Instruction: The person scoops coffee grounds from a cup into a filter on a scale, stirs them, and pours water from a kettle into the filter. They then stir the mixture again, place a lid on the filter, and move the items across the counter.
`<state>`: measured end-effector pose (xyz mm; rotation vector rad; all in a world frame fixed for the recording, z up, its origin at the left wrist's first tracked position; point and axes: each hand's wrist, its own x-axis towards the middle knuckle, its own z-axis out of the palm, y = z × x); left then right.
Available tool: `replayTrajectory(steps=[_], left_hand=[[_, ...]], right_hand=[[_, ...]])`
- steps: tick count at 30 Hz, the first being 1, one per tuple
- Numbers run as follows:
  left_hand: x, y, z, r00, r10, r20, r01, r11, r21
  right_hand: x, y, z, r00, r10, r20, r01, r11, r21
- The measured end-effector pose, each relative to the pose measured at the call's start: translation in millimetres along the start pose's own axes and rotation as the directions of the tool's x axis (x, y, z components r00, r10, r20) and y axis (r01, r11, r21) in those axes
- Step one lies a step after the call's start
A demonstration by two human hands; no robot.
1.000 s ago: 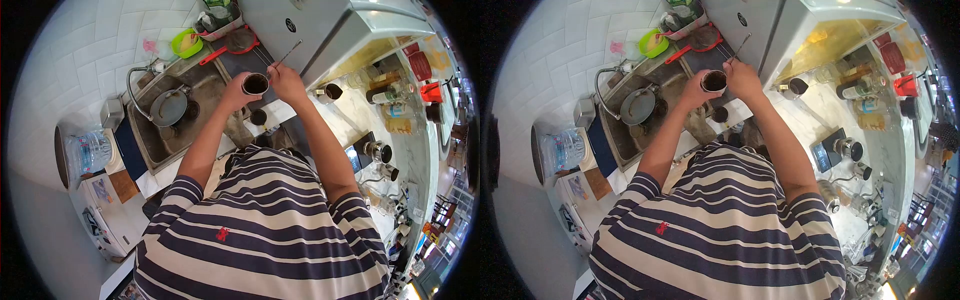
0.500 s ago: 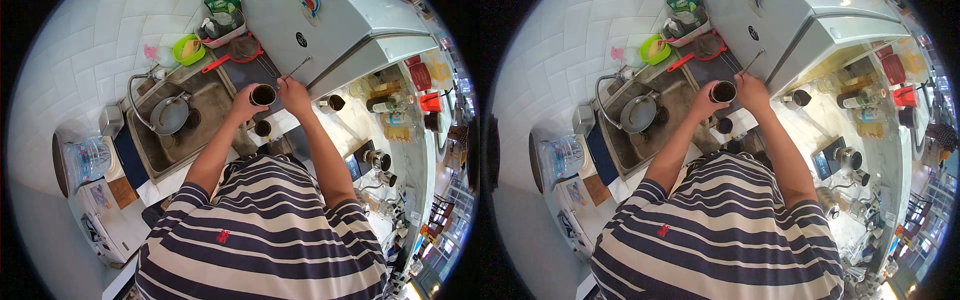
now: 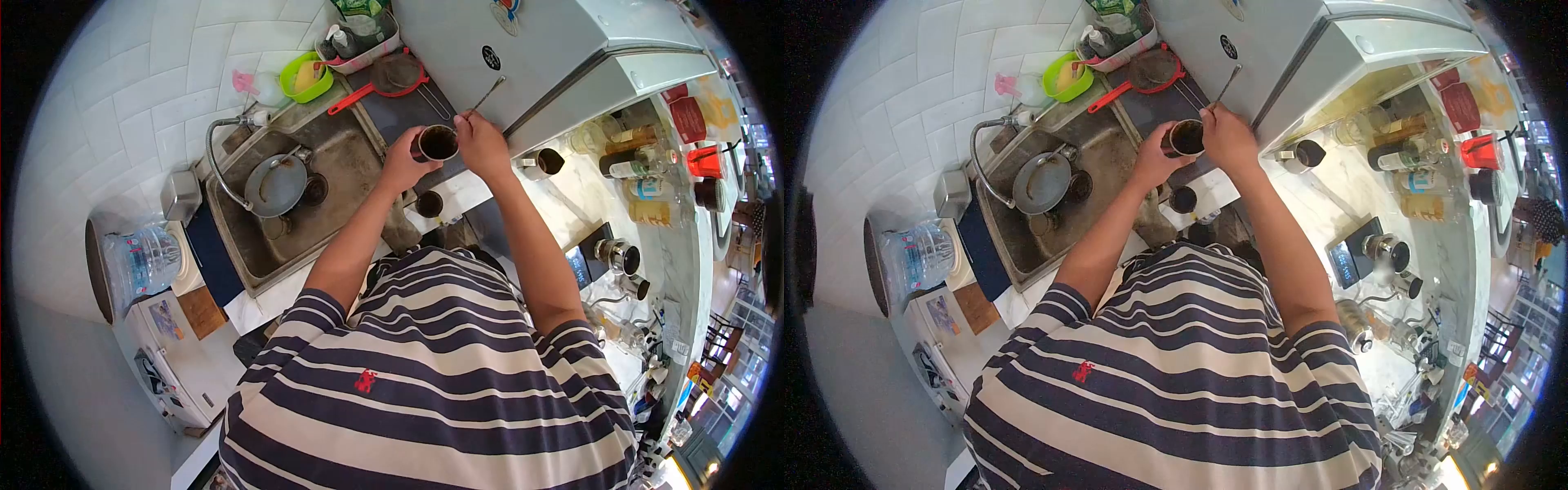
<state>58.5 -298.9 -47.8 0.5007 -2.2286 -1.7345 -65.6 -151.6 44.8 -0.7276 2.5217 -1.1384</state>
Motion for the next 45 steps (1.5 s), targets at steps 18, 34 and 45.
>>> replayTrajectory(steps=[18,34,45], left_hand=[[-69,-31,-40,0.990,-0.072,-0.123,0.095,0.975,0.200],[-106,46,-16,0.909,0.247,-0.334,-0.065,0.879,0.473],[-135,101,99,0.936,0.346,0.064,-0.344,0.860,0.377]], right_hand=[[-2,7,12,0.993,0.015,-0.113,0.006,0.984,0.180],[-157,48,-63,0.964,0.265,-0.017,-0.229,0.861,0.454],[-313,109,-135,0.825,0.464,-0.321,-0.242,0.805,0.542]])
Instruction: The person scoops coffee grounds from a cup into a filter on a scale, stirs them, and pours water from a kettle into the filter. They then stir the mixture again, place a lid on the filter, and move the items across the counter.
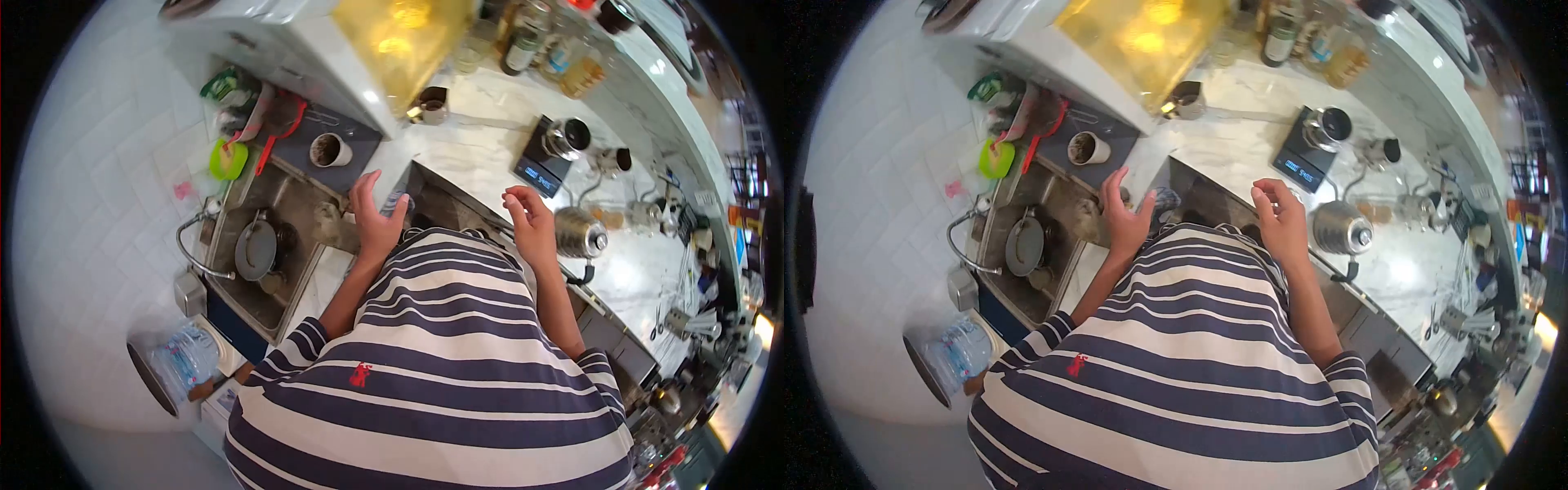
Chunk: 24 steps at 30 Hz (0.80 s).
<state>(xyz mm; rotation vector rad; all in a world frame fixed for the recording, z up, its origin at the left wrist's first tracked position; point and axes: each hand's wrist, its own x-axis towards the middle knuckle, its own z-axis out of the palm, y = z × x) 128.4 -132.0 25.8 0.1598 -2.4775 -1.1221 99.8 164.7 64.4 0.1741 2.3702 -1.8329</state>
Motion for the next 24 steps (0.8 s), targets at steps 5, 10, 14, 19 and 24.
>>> replayTrajectory(steps=[5,10,14,19,24], left_hand=[[-9,30,45,0.984,0.096,0.153,-0.087,0.994,-0.065],[-23,57,100,0.963,0.126,0.236,-0.106,0.990,-0.095],[-34,76,138,0.955,0.148,0.256,-0.109,0.981,-0.160],[-37,81,162,0.935,0.155,0.320,-0.102,0.979,-0.177],[-29,76,178,0.920,0.148,0.364,-0.104,0.985,-0.137]], right_hand=[[-51,20,-78,0.961,-0.074,-0.266,0.065,0.997,-0.042],[-96,53,-130,0.831,-0.309,-0.462,0.075,0.886,-0.458],[-108,86,-141,0.772,-0.292,-0.565,-0.090,0.829,-0.552],[-101,127,-141,0.814,-0.076,-0.576,-0.210,0.886,-0.414],[-88,138,-145,0.797,0.358,-0.487,-0.330,0.933,0.146]])
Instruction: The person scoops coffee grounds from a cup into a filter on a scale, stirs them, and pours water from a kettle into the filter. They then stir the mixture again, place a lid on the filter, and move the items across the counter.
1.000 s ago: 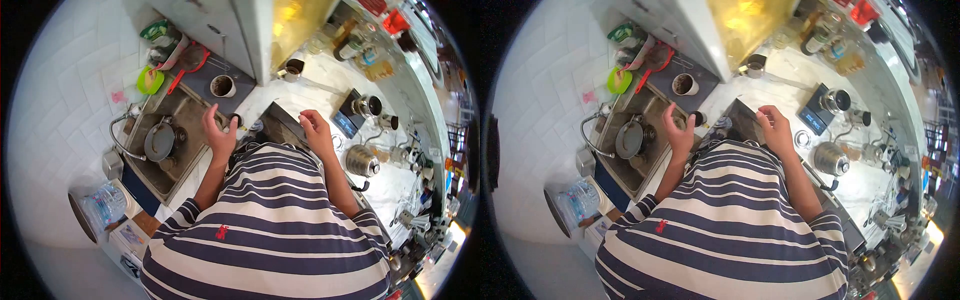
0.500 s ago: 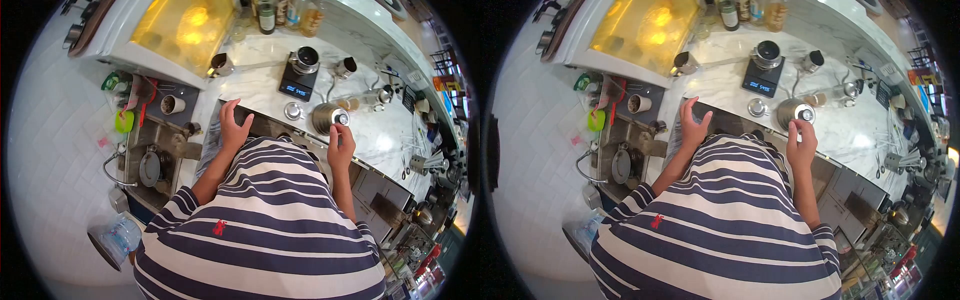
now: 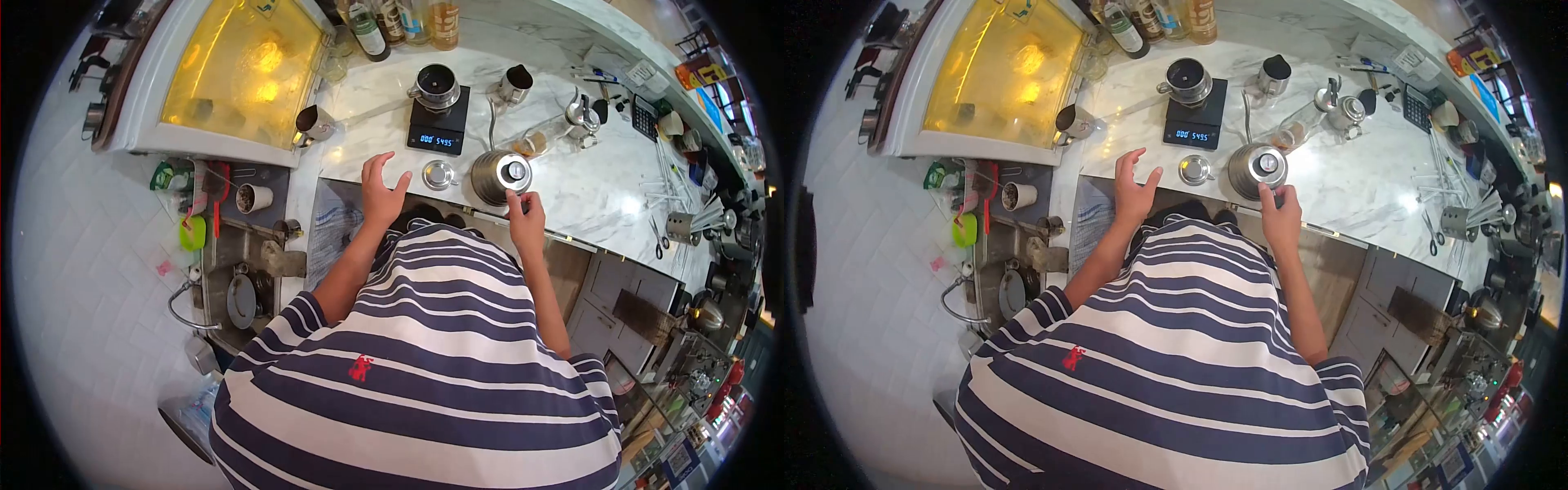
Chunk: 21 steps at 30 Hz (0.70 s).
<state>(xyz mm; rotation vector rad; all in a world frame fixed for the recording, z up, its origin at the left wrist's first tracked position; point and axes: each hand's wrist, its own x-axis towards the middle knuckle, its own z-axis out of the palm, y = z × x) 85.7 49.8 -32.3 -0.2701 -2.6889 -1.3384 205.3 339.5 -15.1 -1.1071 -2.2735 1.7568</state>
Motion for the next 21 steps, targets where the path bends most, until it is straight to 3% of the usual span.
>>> replayTrajectory(steps=[2,3,9,12,15,18,21], left_hand=[[7,-1,7,1.000,-0.013,0.015,0.013,1.000,-0.010],[10,-4,8,1.000,-0.011,0.021,0.011,1.000,-0.017],[29,-18,13,0.996,-0.032,0.086,0.036,0.999,-0.039],[41,-28,9,0.993,-0.057,0.105,0.061,0.997,-0.041],[53,-49,4,0.995,-0.047,0.093,0.050,0.999,-0.020],[64,-69,4,0.996,-0.017,0.088,0.016,1.000,0.003],[77,-80,6,0.994,0.033,0.106,-0.038,0.998,0.041]], right_hand=[[-7,-13,-4,0.986,0.158,0.046,-0.156,0.987,-0.039],[1,11,2,0.996,-0.062,-0.060,0.056,0.994,-0.097],[-5,15,11,0.991,-0.045,-0.129,0.046,0.999,0.008],[-3,13,11,0.988,0.029,-0.150,-0.017,0.996,0.084],[-1,0,9,0.976,0.194,-0.103,-0.187,0.979,0.075],[-3,-2,19,0.971,0.072,-0.230,-0.081,0.996,-0.028],[-6,-6,26,0.952,0.085,-0.295,-0.089,0.996,0.000]])
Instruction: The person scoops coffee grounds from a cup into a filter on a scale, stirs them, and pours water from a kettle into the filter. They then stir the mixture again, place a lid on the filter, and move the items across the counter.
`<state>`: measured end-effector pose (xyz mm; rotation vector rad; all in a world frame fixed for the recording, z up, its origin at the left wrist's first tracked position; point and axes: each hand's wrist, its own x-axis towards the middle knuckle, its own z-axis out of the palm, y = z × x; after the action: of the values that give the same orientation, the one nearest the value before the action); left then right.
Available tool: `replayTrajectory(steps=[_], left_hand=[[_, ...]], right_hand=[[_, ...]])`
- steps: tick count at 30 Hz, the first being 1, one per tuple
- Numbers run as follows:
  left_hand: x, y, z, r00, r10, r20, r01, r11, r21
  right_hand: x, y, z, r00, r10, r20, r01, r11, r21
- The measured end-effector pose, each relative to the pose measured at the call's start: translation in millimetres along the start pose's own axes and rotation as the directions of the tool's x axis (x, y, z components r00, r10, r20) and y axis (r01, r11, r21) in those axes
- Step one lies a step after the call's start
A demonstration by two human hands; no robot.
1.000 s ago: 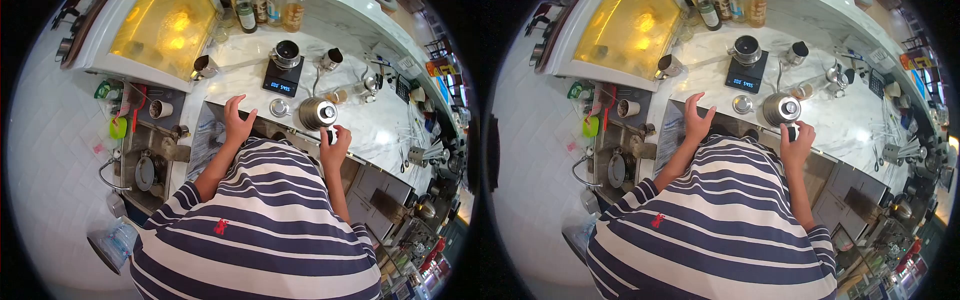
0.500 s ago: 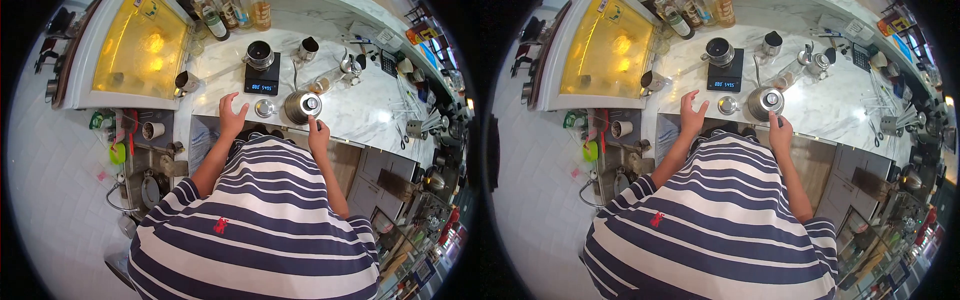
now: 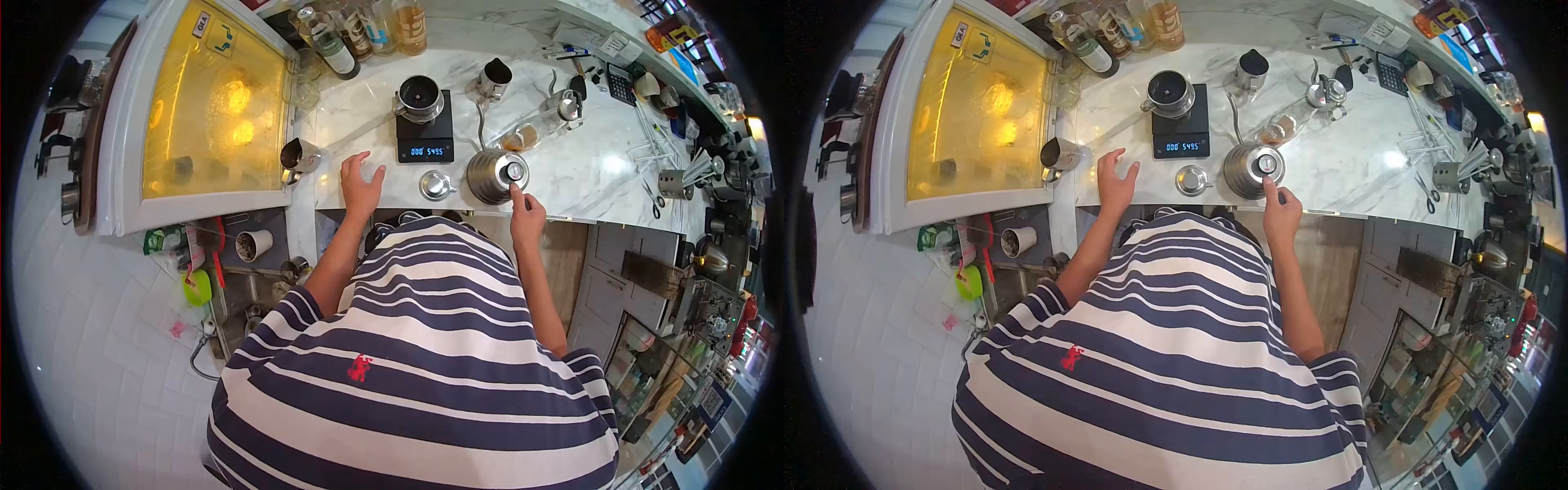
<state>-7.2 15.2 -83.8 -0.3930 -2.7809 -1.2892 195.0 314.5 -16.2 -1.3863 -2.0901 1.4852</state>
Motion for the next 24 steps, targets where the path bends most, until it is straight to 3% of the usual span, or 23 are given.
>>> replayTrajectory(steps=[3,4,8,11,17,24], left_hand=[[12,-11,5,0.997,0.073,0.029,-0.074,0.997,0.002],[13,-16,5,0.994,0.098,0.039,-0.098,0.995,-0.002],[25,-24,4,0.991,0.112,0.072,-0.116,0.992,0.057],[30,-32,1,0.981,0.161,0.107,-0.175,0.976,0.130],[28,-43,-2,0.959,0.242,0.148,-0.273,0.925,0.262],[31,-33,-6,0.950,0.265,0.166,-0.308,0.887,0.343]], right_hand=[[-12,-13,4,0.994,-0.037,-0.098,0.047,0.994,0.094],[-10,-12,2,0.996,-0.020,-0.092,0.021,1.000,0.014],[-2,-5,1,0.996,0.081,-0.047,-0.080,0.996,0.026],[-9,-18,6,0.991,0.047,-0.123,-0.052,0.998,-0.036],[-17,-9,22,0.963,0.009,-0.271,0.011,0.997,0.071],[-39,-7,3,0.952,0.002,-0.306,0.034,0.993,0.114]])
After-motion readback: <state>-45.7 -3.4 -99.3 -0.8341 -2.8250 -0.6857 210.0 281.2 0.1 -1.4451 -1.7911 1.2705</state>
